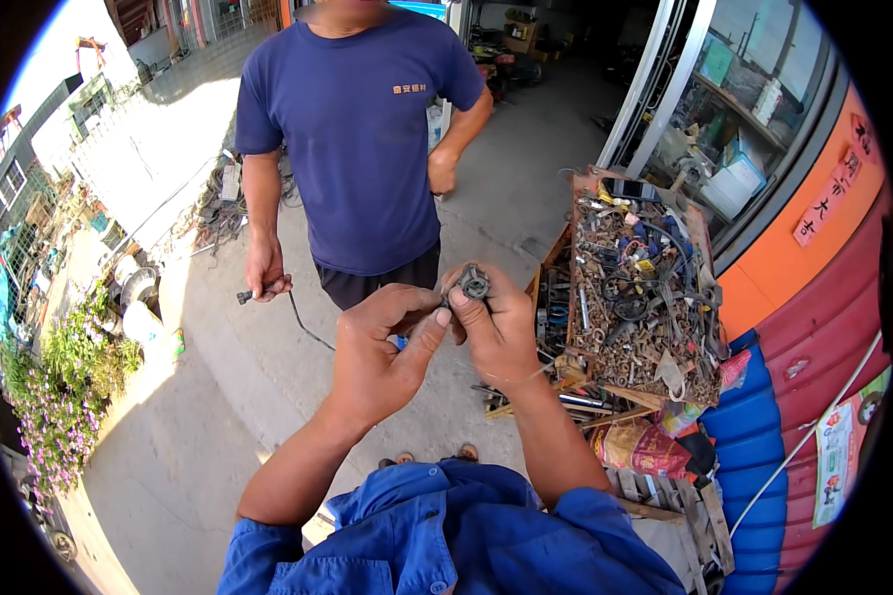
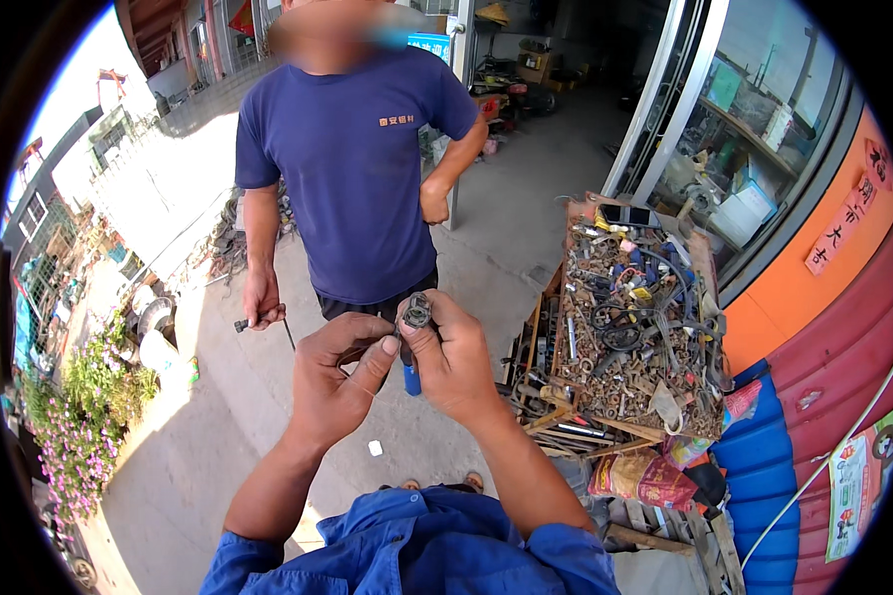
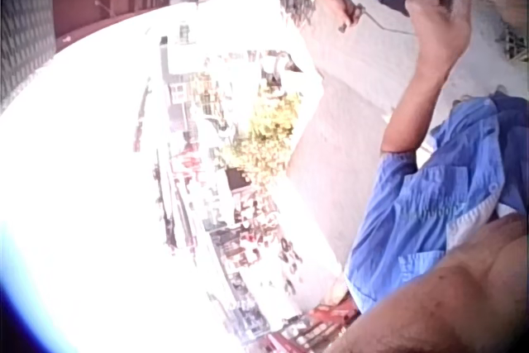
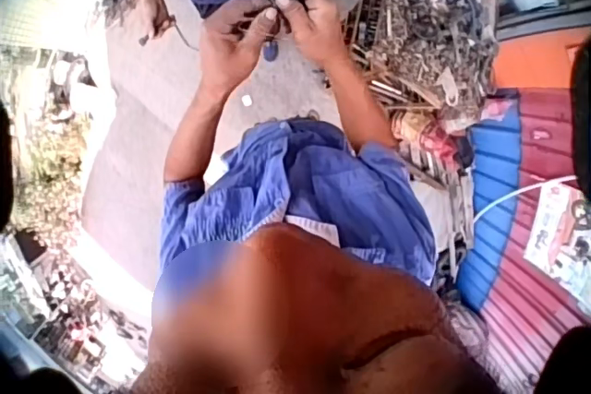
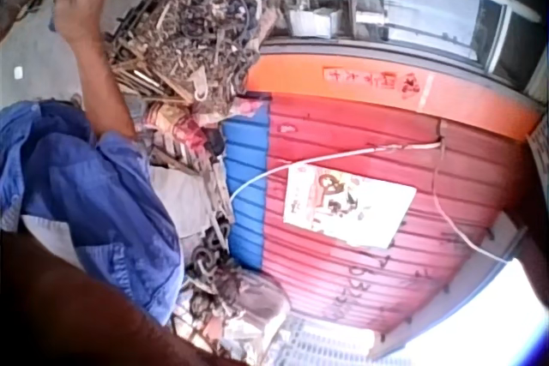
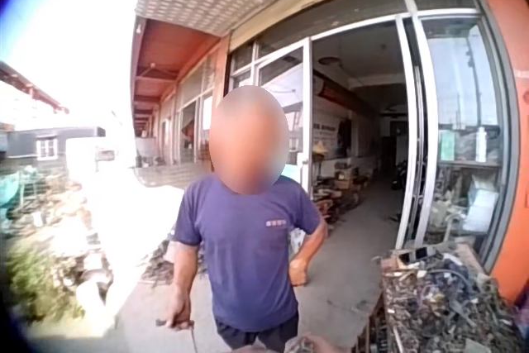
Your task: The person holds a black electrical connector and uses pliers to strip and adjust the wire ends. They then insert a metal rod into the connector and continue to manipulate the wire and connector with their hands.
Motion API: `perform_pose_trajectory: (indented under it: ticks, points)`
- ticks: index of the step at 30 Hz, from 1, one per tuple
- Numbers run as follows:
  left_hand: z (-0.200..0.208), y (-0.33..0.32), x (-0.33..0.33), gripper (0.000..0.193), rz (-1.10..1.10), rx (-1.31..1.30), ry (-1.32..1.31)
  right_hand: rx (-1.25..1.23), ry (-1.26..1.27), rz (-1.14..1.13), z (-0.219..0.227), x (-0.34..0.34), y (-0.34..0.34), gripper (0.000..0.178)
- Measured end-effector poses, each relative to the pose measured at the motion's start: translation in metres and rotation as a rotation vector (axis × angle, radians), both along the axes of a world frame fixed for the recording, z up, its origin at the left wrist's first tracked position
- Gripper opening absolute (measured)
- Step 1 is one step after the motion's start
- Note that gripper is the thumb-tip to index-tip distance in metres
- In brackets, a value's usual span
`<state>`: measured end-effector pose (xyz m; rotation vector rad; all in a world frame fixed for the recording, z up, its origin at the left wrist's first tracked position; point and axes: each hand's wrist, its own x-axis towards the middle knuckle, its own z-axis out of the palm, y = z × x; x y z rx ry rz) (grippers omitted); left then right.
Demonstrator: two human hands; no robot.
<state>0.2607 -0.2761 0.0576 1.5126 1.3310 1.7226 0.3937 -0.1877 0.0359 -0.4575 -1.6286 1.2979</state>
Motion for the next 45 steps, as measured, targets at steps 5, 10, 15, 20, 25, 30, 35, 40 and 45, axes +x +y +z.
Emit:
perform_pose_trajectory:
  ticks: [5,10,15,20,25,30,35,40,45]
  points:
    - [-0.004,0.006,-0.005,0.011,0.048,0.11,0.125,-0.012,0.037,-0.016,-0.002,-0.002,-0.005,0.019]
    - [-0.013,0.011,-0.008,0.012,-0.028,-0.016,-0.098,-0.045,0.099,-0.015,-0.008,-0.003,-0.007,0.018]
    - [-0.008,0.016,-0.011,0.014,-0.205,-0.165,-0.405,-0.048,0.116,-0.02,-0.014,0.0,-0.003,0.024]
    - [-0.004,0.019,-0.016,0.014,-0.285,-0.312,-0.523,-0.078,0.05,0.04,-0.015,0.009,0.005,0.027]
    - [-0.015,0.024,-0.018,0.013,-0.254,-0.291,-0.377,-0.193,-0.112,0.161,-0.005,0.024,0.011,0.027]
    - [-0.014,0.027,-0.013,0.012,-0.273,-0.276,-0.342,-0.247,-0.138,0.156,-0.001,0.031,0.011,0.027]
    - [-0.014,0.031,-0.011,0.011,-0.276,-0.293,-0.362,-0.26,-0.149,0.188,-0.006,0.036,0.017,0.024]
    - [-0.016,0.034,-0.01,0.013,-0.268,-0.304,-0.308,-0.291,-0.16,0.155,-0.011,0.038,0.014,0.022]
    - [-0.018,0.037,-0.01,0.015,-0.253,-0.299,-0.232,-0.297,-0.144,0.114,-0.018,0.037,0.012,0.02]
